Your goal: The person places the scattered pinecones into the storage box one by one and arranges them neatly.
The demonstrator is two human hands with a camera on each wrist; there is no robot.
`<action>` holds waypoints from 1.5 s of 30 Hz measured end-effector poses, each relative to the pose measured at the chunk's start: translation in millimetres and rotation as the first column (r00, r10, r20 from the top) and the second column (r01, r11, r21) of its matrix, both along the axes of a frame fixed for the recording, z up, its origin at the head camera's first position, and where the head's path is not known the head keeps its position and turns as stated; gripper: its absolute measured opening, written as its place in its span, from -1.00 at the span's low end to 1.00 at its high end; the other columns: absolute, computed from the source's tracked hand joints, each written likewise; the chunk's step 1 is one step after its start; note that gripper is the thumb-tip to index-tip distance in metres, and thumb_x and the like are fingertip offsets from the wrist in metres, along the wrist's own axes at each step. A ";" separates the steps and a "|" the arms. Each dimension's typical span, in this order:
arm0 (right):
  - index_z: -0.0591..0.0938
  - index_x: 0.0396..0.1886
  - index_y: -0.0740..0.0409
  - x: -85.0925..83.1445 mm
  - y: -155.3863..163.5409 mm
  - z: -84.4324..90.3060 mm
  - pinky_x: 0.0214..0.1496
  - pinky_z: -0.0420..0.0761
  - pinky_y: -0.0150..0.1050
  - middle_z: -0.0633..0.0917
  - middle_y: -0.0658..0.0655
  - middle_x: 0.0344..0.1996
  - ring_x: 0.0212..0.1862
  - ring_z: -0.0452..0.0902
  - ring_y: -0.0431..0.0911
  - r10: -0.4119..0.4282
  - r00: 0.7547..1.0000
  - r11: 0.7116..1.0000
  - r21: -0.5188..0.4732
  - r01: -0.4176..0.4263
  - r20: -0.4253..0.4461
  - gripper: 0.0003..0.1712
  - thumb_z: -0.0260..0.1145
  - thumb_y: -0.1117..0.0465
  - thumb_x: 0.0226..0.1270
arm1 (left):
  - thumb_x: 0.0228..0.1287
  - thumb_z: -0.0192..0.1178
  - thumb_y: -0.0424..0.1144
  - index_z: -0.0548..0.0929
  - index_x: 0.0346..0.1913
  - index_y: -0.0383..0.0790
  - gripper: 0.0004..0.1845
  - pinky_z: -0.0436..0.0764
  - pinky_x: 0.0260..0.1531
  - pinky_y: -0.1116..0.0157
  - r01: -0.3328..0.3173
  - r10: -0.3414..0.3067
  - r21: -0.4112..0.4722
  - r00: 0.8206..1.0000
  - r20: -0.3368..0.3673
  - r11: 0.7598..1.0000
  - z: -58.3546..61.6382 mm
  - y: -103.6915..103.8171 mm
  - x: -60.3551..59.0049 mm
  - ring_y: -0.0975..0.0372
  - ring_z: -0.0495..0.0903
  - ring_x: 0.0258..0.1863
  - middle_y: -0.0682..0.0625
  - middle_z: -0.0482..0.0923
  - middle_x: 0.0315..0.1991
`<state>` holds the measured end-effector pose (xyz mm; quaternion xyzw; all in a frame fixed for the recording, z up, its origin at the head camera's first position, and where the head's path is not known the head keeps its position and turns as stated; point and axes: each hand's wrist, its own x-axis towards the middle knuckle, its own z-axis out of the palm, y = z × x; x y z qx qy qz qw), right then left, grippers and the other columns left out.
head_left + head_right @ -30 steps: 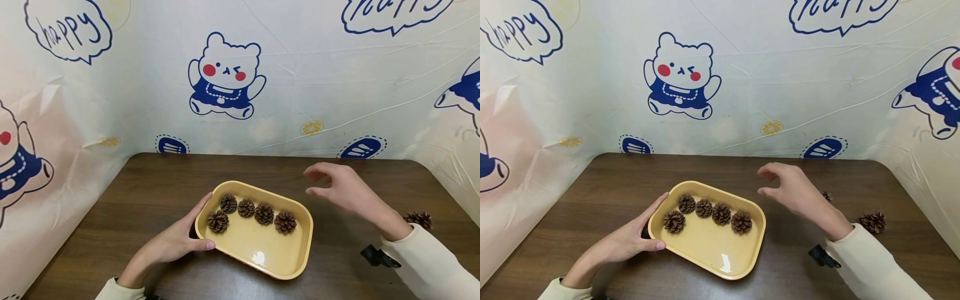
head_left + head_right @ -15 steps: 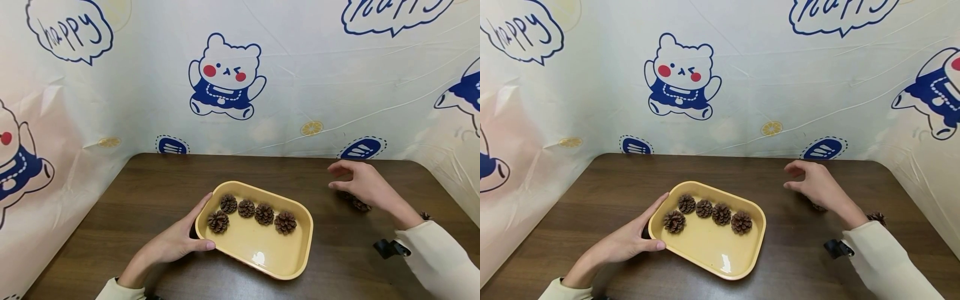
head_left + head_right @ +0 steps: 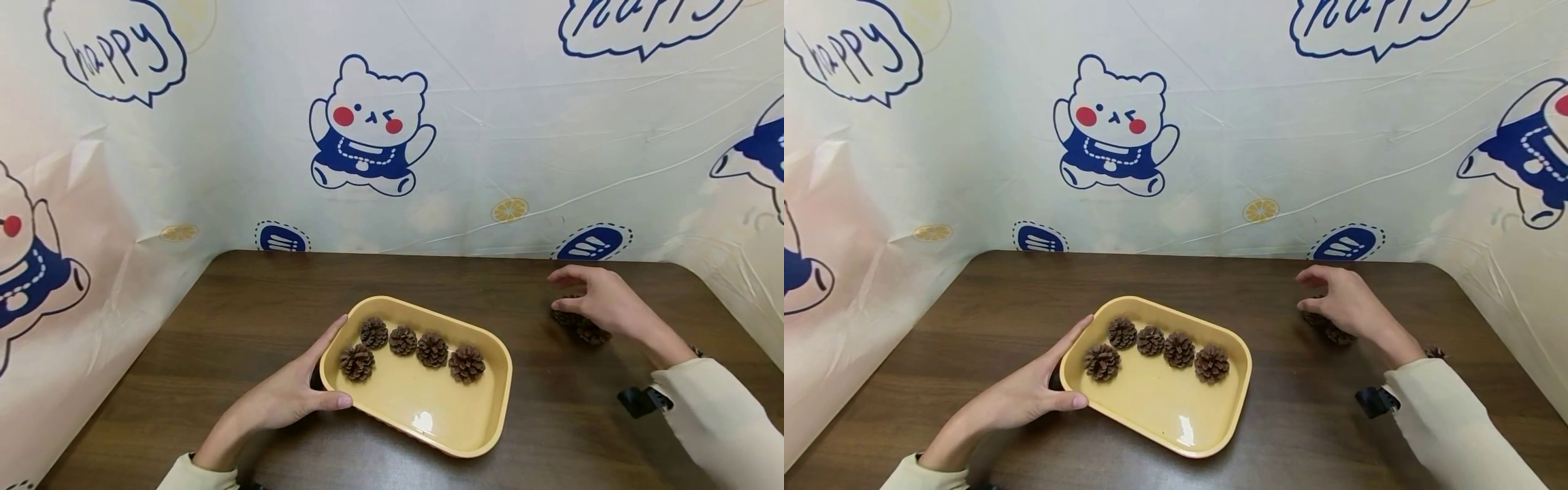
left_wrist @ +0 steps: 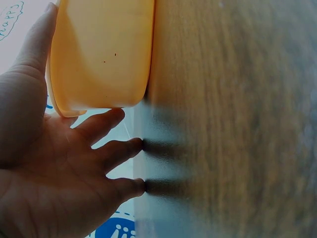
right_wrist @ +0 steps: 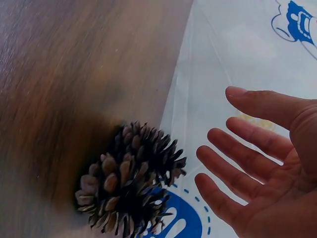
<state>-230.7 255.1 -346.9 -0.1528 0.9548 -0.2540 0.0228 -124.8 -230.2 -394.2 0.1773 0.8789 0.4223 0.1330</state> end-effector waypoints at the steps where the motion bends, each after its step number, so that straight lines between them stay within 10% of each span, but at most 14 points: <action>1: 0.64 0.24 0.30 -0.6 1.3 -1.0 0.18 0.59 0.33 0.68 0.46 0.20 0.22 0.59 0.40 0.001 1.000 1.000 0.006 -0.001 0.005 -0.51 0.48 0.22 0.37 | 0.24 0.51 0.03 -0.20 0.71 0.33 0.23 0.17 0.46 -0.34 0.001 -0.001 0.002 1.000 -0.001 1.000 -0.1 0.0 -0.1 -0.22 0.09 0.61 -0.10 -0.11 0.74; 45: 0.66 0.16 0.40 -20.7 21.7 -17.6 -0.02 0.64 0.20 0.70 0.50 0.03 0.03 0.62 0.30 0.026 0.992 0.991 0.123 -0.042 0.127 -0.50 0.49 0.35 0.22 | 0.23 0.51 0.07 -0.19 0.71 0.33 0.22 0.17 0.47 -0.32 -0.007 0.007 0.000 1.000 0.012 1.000 1.1 1.0 0.2 -0.20 0.10 0.61 -0.11 -0.07 0.73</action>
